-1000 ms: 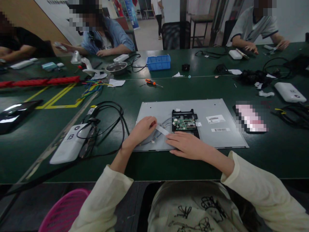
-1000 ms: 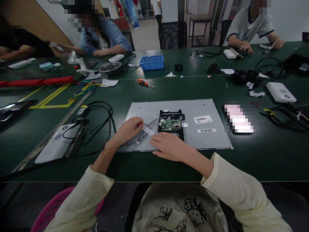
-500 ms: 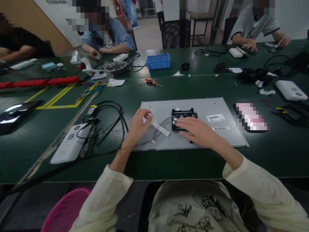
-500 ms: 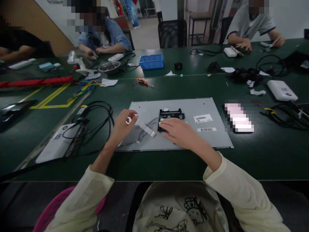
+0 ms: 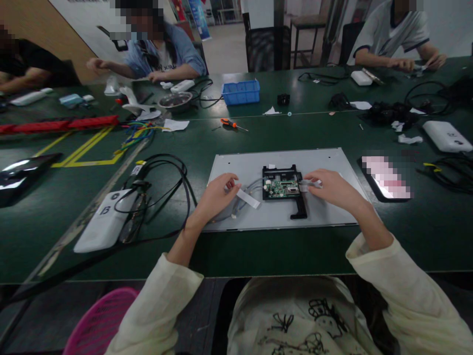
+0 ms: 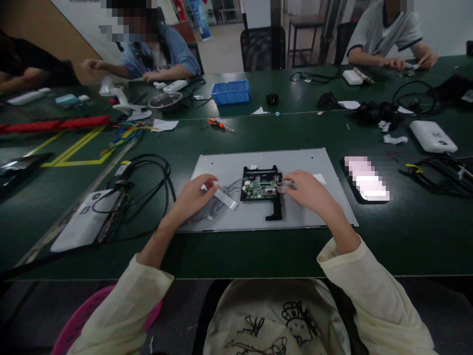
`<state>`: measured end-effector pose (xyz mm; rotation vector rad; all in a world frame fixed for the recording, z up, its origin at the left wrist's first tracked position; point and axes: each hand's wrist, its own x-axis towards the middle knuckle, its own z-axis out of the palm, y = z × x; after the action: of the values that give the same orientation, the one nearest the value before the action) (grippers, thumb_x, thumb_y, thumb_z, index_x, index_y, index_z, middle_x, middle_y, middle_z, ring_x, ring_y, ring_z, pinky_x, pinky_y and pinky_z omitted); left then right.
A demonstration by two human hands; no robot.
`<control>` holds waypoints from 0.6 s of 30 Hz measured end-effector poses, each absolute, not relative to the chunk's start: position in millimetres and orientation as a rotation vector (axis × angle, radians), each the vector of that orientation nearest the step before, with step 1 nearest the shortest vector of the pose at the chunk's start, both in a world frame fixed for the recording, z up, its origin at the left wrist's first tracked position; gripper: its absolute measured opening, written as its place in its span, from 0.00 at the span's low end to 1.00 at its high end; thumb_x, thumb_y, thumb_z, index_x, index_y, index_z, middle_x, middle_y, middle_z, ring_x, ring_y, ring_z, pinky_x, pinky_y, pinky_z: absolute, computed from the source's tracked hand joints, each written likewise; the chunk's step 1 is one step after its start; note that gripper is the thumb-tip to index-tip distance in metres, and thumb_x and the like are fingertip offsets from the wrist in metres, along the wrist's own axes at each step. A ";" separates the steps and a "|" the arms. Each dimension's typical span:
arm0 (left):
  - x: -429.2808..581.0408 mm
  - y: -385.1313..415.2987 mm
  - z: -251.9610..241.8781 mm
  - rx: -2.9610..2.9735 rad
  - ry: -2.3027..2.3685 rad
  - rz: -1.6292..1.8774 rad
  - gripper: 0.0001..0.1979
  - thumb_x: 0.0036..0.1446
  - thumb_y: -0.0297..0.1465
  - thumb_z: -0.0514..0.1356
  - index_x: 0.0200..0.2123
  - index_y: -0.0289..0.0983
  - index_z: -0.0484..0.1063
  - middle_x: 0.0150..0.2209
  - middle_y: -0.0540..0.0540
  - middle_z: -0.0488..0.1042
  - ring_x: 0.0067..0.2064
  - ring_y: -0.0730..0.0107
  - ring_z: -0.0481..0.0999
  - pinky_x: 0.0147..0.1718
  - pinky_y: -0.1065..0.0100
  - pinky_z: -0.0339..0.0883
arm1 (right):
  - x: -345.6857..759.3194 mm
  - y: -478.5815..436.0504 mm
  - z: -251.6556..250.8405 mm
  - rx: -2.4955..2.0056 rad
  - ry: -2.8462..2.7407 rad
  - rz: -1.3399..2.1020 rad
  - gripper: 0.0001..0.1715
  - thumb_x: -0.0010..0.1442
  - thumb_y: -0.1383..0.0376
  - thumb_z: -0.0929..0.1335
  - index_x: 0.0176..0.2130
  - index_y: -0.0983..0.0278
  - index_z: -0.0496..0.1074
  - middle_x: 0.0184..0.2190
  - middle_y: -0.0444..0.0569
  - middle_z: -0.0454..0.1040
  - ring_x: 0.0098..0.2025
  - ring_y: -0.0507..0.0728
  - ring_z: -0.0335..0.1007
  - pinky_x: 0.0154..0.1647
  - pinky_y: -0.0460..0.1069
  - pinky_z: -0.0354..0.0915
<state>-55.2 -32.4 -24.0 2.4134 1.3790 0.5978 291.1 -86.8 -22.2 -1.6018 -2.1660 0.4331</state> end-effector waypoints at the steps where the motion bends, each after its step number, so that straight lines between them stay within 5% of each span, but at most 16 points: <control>1: -55.2 -32.8 -23.6 2.415 1.370 0.585 0.14 0.63 0.39 0.52 0.46 0.38 0.69 0.36 0.47 0.74 0.39 0.65 0.74 0.39 0.66 0.67 | 290.4 -86.4 -23.3 -1.592 -2.177 0.443 0.16 0.59 0.63 0.66 0.46 0.63 0.75 0.42 0.53 0.77 0.42 0.61 0.74 0.46 0.56 0.68; 18: -61.7 -28.8 -23.0 2.417 1.360 0.548 0.10 0.61 0.32 0.52 0.42 0.38 0.72 0.39 0.45 0.77 0.40 0.64 0.76 0.40 0.65 0.68 | 286.9 -85.4 -29.3 -1.607 -2.177 0.524 0.11 0.58 0.64 0.66 0.41 0.63 0.74 0.39 0.53 0.72 0.40 0.59 0.70 0.42 0.55 0.68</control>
<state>-61.7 -28.8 -23.0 2.4168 1.3599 0.5479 286.9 -85.4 -29.3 -1.6074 -2.1772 0.5239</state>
